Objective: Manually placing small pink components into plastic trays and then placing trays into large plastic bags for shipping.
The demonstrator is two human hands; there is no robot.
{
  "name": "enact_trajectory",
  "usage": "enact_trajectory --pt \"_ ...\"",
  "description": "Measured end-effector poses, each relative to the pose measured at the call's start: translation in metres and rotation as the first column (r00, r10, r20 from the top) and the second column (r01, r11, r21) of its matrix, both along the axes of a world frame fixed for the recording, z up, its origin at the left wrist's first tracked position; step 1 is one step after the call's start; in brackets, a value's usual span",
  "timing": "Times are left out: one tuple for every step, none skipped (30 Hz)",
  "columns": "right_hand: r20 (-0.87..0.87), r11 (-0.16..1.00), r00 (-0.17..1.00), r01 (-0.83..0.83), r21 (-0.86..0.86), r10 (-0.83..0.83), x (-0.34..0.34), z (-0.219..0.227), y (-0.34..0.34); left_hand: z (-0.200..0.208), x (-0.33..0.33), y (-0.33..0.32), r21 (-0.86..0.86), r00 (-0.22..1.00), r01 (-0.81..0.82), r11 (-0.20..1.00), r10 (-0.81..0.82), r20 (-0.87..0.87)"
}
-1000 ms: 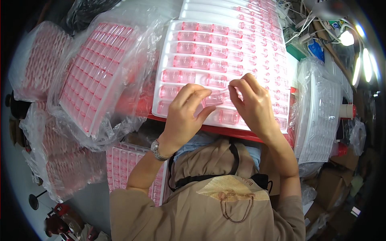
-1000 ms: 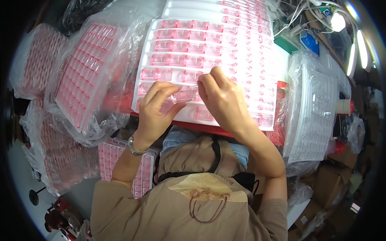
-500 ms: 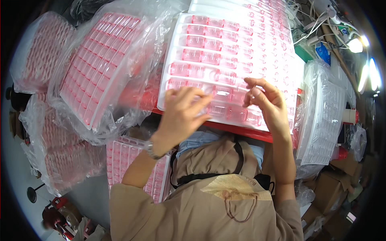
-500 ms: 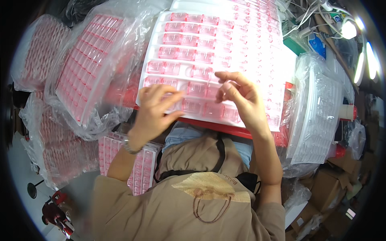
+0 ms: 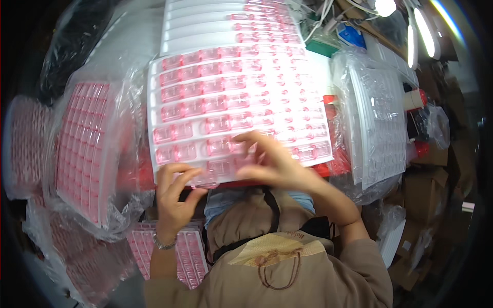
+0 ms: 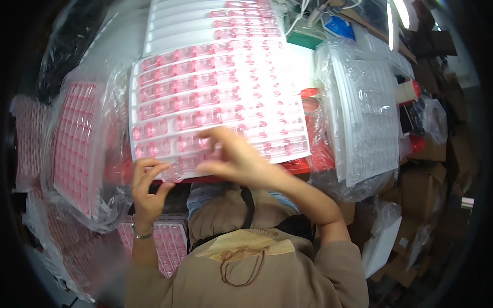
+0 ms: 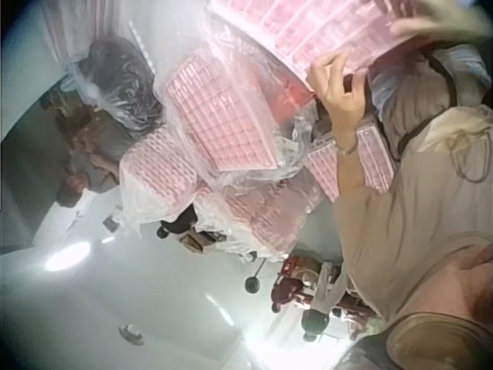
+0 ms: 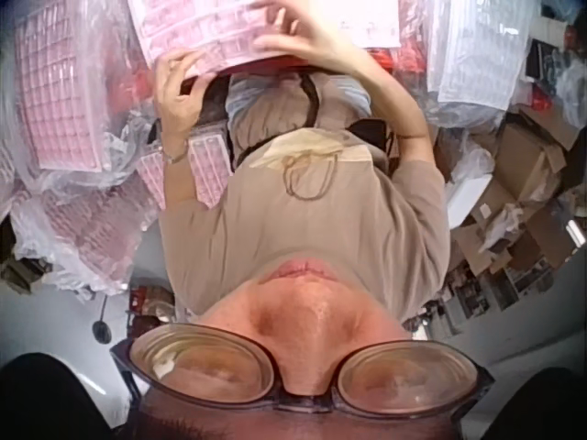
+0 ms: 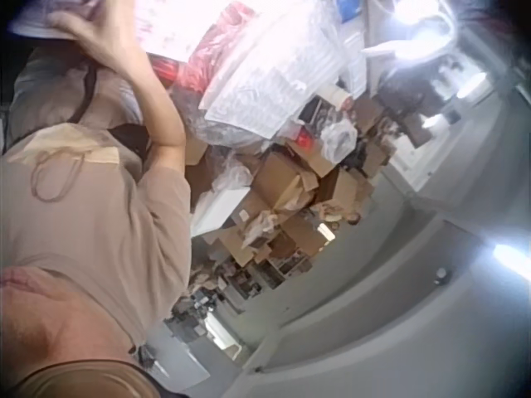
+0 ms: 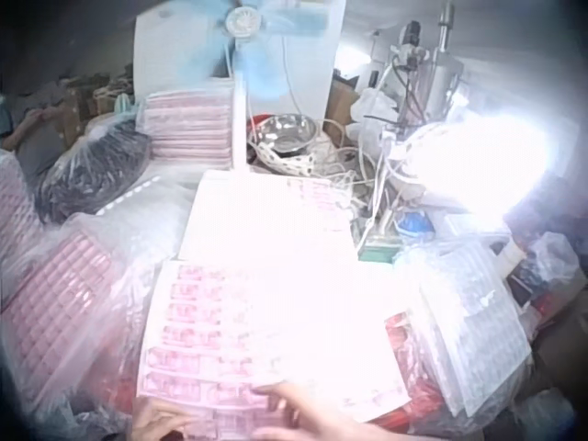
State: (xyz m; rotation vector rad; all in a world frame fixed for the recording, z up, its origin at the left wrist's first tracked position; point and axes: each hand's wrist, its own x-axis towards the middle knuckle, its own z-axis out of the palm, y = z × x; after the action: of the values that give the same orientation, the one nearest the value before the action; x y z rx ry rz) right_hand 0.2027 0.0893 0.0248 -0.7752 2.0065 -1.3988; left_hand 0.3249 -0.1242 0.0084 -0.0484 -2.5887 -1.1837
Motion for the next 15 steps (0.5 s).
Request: enact_trajectory --pt "-0.342 0.987 0.926 0.156 -0.035 -0.158 -0.016 -0.004 0.027 0.004 -0.002 -0.007 -0.163 1.0 -0.019 0.986 0.02 0.004" --pt "-0.473 0.889 0.82 0.434 0.146 -0.323 -0.038 0.005 0.057 0.004 -0.003 -0.014 -0.32 0.999 -0.043 0.946 0.047 0.005" --pt "-0.555 0.804 0.663 0.594 -0.017 -0.502 -0.063 -0.002 0.093 0.005 -0.003 -0.017 -0.432 0.999 -0.042 0.901 0.052 0.01" --pt "-0.722 0.661 0.478 0.749 0.038 -0.5 -0.073 0.024 0.111 0.004 -0.006 -0.015 -0.431 0.999 -0.042 0.901 0.05 0.007" --pt "-0.912 0.526 0.295 0.843 0.108 -0.285 -0.086 0.018 0.154 0.001 -0.011 -0.011 -0.409 1.0 0.013 0.912 -0.005 0.022" --pt "-0.935 0.337 0.323 0.904 0.261 -0.143 -0.093 0.013 0.189 -0.002 -0.014 -0.008 -0.389 0.998 0.068 0.919 -0.056 0.041" --pt "-0.925 0.113 0.379 0.92 0.376 -0.011 -0.097 0.008 0.218 -0.006 -0.016 -0.003 -0.35 0.997 0.073 0.934 -0.064 0.037" --pt "-0.926 0.104 0.378 0.921 0.374 -0.015 -0.103 -0.005 0.246 -0.004 -0.018 -0.003 -0.351 0.997 0.082 0.933 -0.074 0.036" --pt "-0.85 0.184 0.523 0.843 0.505 -0.063 -0.107 -0.022 0.271 -0.006 -0.019 -0.004 -0.343 0.996 0.092 0.935 -0.081 0.048" --pt "-0.744 0.281 0.661 0.735 0.617 -0.095 -0.11 -0.026 0.277 -0.006 -0.018 -0.006 -0.34 0.995 0.094 0.936 -0.077 0.065" --pt "-0.743 0.28 0.662 0.734 0.619 -0.096 -0.108 -0.03 0.282 -0.001 -0.02 -0.007 -0.339 0.995 0.097 0.936 -0.078 0.068" --pt "-0.798 0.312 0.6 0.771 0.555 -0.065 -0.102 -0.032 0.278 0.004 -0.02 -0.009 -0.331 0.995 0.097 0.939 -0.085 0.051" --pt "-0.846 0.347 0.531 0.801 0.488 -0.037 -0.098 -0.034 0.276 0.007 -0.021 -0.012 -0.324 0.995 0.097 0.941 -0.091 0.035" --pt "-0.843 0.349 0.536 0.798 0.491 -0.039 -0.097 -0.033 0.275 0.003 -0.02 -0.018 -0.327 0.995 0.098 0.94 -0.089 0.041" --pt "-0.796 0.33 0.582 0.794 0.511 -0.167 -0.097 -0.029 0.27 0.0 -0.015 -0.027 -0.257 1.0 -0.02 0.966 0.021 0.004"
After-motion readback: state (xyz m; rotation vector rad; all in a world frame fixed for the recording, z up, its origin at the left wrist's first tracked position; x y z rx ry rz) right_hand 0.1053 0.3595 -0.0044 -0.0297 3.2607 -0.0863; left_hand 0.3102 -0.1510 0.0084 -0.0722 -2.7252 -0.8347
